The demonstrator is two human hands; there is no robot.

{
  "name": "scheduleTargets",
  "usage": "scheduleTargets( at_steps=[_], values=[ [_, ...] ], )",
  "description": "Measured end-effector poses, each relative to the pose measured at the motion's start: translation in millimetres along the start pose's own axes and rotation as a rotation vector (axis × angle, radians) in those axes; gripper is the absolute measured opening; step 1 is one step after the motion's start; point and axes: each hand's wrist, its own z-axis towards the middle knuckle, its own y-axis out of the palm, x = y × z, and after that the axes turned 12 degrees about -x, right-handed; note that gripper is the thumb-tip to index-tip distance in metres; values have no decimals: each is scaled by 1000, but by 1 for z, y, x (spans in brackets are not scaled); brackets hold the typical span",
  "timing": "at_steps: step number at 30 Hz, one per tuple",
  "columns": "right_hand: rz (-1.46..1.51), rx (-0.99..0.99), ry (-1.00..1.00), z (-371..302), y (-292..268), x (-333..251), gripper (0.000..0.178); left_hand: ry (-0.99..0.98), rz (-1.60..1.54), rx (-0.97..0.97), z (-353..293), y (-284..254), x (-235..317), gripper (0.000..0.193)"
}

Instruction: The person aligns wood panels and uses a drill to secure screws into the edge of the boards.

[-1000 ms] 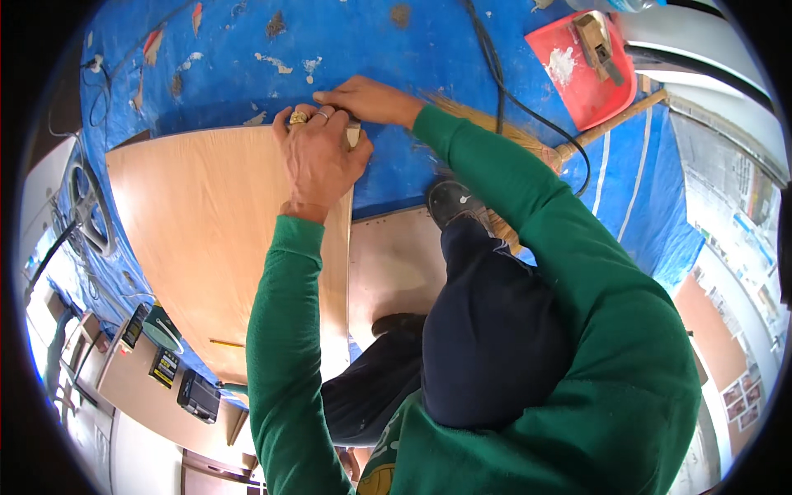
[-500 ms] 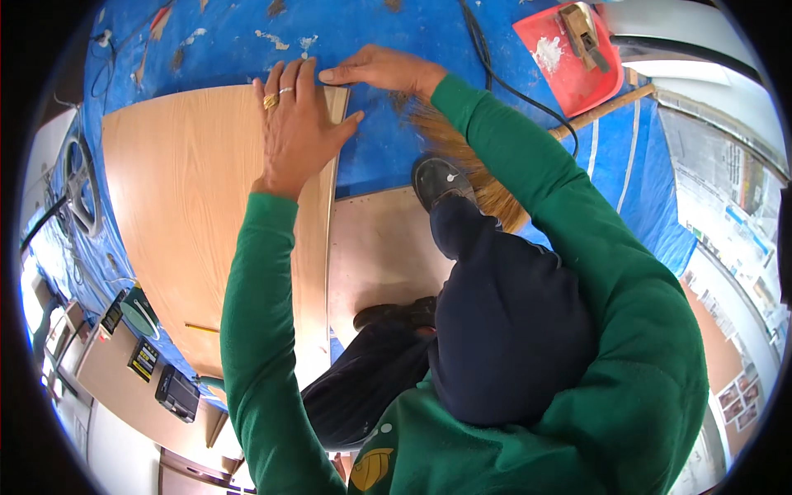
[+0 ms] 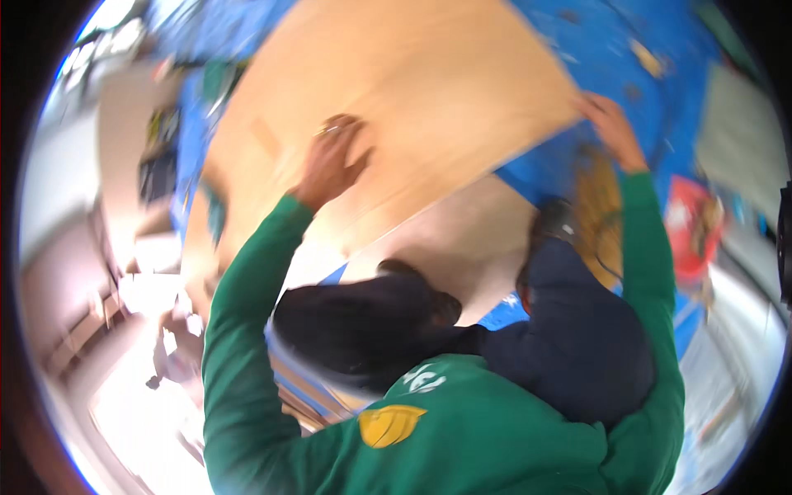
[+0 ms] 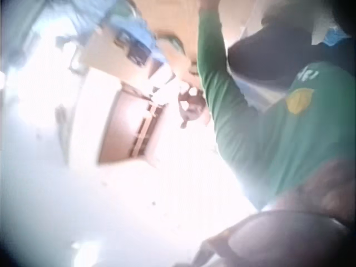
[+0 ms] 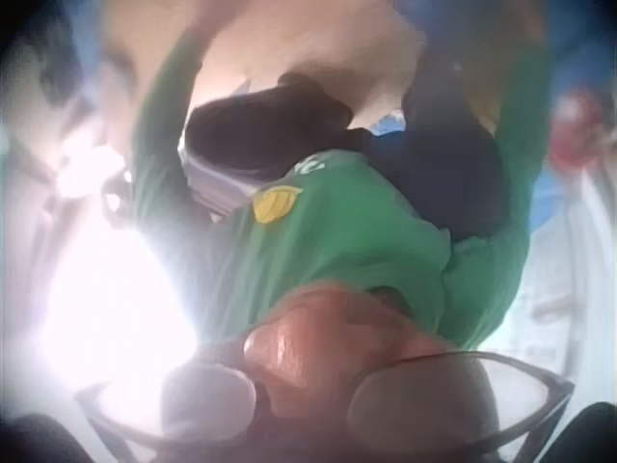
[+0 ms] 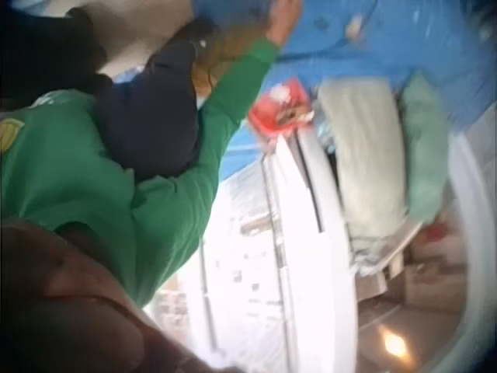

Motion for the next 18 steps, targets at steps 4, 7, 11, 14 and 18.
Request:
scheduleTargets(
  at_steps=[4, 7, 11, 14, 18],
  values=[
    [-187, -85, 104, 8, -22, -5, 46, -210, 53, 29, -105, 3, -38, 35],
    [-449, -126, 148, 4, -12, -20, 48, -406, 41, 190, -199, 39, -37, 29],
    [-672, -31, 83, 15, -30, -52, 49, -800, -151, 434, -269, 64, -20, 28],
    [-871, -127, 87, 19, -24, -106, 44, -1149, -272, 625, -328, 96, -27, 29],
    [-793, -435, 163, 23, 9, -182, 35, -1605, -370, 826, -430, 139, -88, 48]
  ],
)
